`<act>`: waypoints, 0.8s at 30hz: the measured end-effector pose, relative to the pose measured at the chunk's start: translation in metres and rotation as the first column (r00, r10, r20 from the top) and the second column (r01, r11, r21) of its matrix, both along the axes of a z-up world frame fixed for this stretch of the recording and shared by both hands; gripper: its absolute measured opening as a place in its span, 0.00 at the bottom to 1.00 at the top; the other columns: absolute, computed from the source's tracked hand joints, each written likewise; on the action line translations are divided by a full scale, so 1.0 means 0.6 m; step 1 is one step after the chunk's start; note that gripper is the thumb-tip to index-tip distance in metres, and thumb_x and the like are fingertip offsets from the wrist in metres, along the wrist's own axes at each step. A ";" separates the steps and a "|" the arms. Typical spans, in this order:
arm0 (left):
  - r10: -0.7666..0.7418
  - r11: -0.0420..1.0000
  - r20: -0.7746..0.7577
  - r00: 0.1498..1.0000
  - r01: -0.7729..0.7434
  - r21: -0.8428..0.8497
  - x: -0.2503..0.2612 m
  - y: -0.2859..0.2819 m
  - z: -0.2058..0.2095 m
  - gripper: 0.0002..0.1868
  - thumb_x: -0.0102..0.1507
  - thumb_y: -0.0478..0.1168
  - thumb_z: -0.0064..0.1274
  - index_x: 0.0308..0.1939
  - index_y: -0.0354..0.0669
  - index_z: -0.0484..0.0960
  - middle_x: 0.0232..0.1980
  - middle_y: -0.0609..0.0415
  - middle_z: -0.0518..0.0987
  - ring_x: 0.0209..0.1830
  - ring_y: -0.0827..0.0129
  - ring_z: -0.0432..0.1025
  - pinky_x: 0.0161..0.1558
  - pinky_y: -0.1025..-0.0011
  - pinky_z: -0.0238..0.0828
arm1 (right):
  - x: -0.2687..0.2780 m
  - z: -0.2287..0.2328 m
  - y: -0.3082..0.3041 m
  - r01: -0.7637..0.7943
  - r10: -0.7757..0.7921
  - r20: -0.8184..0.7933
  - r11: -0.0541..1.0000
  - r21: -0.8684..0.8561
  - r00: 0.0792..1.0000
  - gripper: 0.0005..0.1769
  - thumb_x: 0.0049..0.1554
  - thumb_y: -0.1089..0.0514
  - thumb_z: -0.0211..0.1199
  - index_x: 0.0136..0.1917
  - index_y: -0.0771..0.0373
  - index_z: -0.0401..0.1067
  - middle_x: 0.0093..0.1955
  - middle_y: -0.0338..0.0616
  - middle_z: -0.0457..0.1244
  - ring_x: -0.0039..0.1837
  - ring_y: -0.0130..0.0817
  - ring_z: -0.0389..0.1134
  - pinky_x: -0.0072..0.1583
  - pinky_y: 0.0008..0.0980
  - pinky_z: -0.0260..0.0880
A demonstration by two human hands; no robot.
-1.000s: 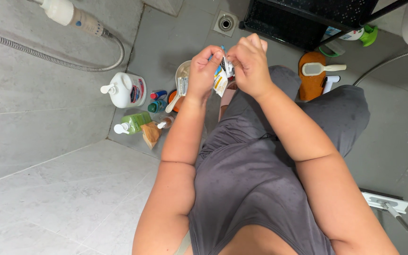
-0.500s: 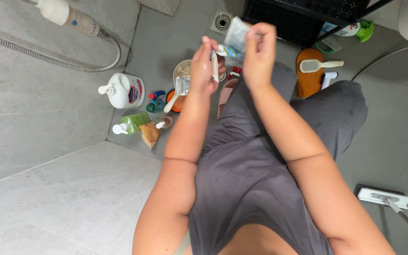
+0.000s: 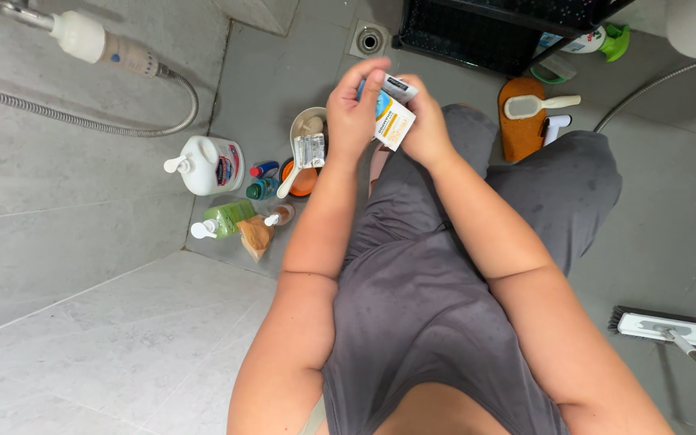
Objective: The person cleans a black plastic shelf by rinsing it with a handheld sprayer and scrubbing it with a sponge and brush. They then wash and rinse a small orange bowl, a white scoop, and several small packets.
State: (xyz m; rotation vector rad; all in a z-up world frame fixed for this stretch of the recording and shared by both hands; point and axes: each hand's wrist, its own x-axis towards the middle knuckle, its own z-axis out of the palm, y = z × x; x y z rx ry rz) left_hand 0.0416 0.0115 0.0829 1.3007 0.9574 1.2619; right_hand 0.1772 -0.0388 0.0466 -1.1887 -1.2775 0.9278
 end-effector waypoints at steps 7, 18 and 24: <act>0.411 0.803 0.490 0.769 -0.050 -0.594 0.005 0.020 -0.062 0.13 0.73 0.49 0.40 0.52 0.44 0.69 0.44 0.56 0.75 0.42 0.69 0.71 0.41 0.68 0.70 | 0.015 -0.002 0.019 0.122 -0.124 -0.519 0.992 -0.038 0.846 0.26 0.67 0.75 0.49 0.74 0.59 0.50 0.69 0.45 0.60 0.70 0.31 0.63 0.73 0.32 0.63; 0.219 0.869 0.476 0.852 0.051 -0.492 0.074 -0.038 -0.070 0.19 0.72 0.41 0.46 0.64 0.50 0.58 0.54 0.53 0.70 0.53 0.66 0.69 0.50 0.65 0.72 | -0.021 0.017 0.009 0.213 -0.173 -0.283 0.970 0.116 0.943 0.36 0.71 0.63 0.55 0.82 0.56 0.36 0.76 0.47 0.52 0.73 0.37 0.61 0.75 0.37 0.64; 0.001 0.893 0.653 0.757 0.293 -0.340 0.067 -0.043 -0.045 0.21 0.75 0.39 0.45 0.72 0.43 0.63 0.64 0.48 0.73 0.63 0.66 0.70 0.63 0.66 0.71 | 0.011 0.029 0.011 0.186 -0.229 0.319 0.970 0.158 0.920 0.33 0.72 0.69 0.58 0.82 0.48 0.49 0.73 0.48 0.56 0.73 0.36 0.62 0.75 0.33 0.64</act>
